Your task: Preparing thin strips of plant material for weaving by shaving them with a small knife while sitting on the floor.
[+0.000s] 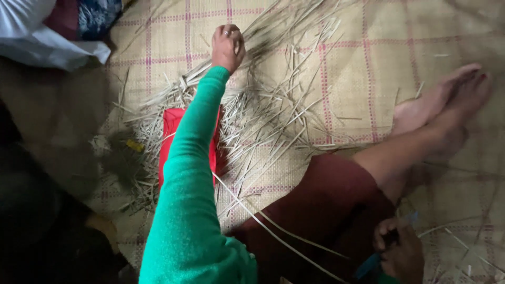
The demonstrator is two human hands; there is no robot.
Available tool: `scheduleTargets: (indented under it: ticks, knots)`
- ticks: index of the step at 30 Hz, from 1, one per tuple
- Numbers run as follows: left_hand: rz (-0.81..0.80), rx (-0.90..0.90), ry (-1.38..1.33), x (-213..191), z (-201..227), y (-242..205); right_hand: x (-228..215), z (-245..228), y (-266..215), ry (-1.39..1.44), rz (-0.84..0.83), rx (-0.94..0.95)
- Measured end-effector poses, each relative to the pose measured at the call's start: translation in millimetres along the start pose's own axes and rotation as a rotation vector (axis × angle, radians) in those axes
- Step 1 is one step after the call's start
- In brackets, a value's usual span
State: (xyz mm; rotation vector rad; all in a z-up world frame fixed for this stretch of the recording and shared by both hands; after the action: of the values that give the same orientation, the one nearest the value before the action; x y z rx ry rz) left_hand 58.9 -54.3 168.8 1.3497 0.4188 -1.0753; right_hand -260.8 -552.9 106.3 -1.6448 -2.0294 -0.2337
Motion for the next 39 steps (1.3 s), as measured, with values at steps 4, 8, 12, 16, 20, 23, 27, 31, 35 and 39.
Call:
scheduleTargets:
  ticks: [4,8,12,16,20,23,27,31,35,39]
  knots:
    - [0.236,0.034,-0.278,-55.3,18.6,30.7,18.4,-12.1,-9.5,0.068,-0.011,-0.056]
    - [0.35,-0.012,-0.789,-108.5,50.6,42.7,36.1,-20.8,-19.5,-0.02,-0.089,-0.11]
    - [-0.164,-0.222,-1.495,-110.7,119.9,4.8,33.4,7.4,-15.1,-0.098,-0.044,0.097]
    - [-0.586,-0.364,-1.921,-152.5,208.5,-62.2,135.9,-19.0,-26.9,0.02,-0.07,-0.026]
    - [-0.725,-0.418,-2.066,-157.7,260.6,-111.8,188.0,-17.9,-32.8,-0.029,-0.12,0.051]
    - [-0.753,-0.405,-1.932,-161.5,289.9,-138.2,204.3,-23.3,-34.6,-0.143,-0.108,-0.038]
    - [-0.871,-0.314,-1.864,-159.7,329.5,-162.0,215.2,-43.1,-40.8,-0.155,-0.081,-0.149]
    - [-0.921,-0.216,-1.757,-162.5,349.8,-173.8,218.0,-56.8,-52.5,-0.166,-0.063,-0.195]
    - [-0.844,-0.011,-1.551,-171.1,358.5,-179.4,214.0,-67.3,-64.5,-0.22,0.01,-0.282]
    - [-0.418,0.409,-0.869,-242.0,363.5,-170.4,208.8,-73.6,-74.2,-0.179,0.039,-0.344]
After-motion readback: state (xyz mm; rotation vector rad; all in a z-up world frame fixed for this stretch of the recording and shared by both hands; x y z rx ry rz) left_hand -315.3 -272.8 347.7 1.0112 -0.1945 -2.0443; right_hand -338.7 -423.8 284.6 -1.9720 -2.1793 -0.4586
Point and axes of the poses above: each hand's wrist, its own y-axis towards the middle knuckle, its own x-axis out of the palm, z = x × y, the point moved 6 cm from there along y, towards the middle knuckle, and after that the axes turned 11 degrees about -z, right-handed, at the moved point
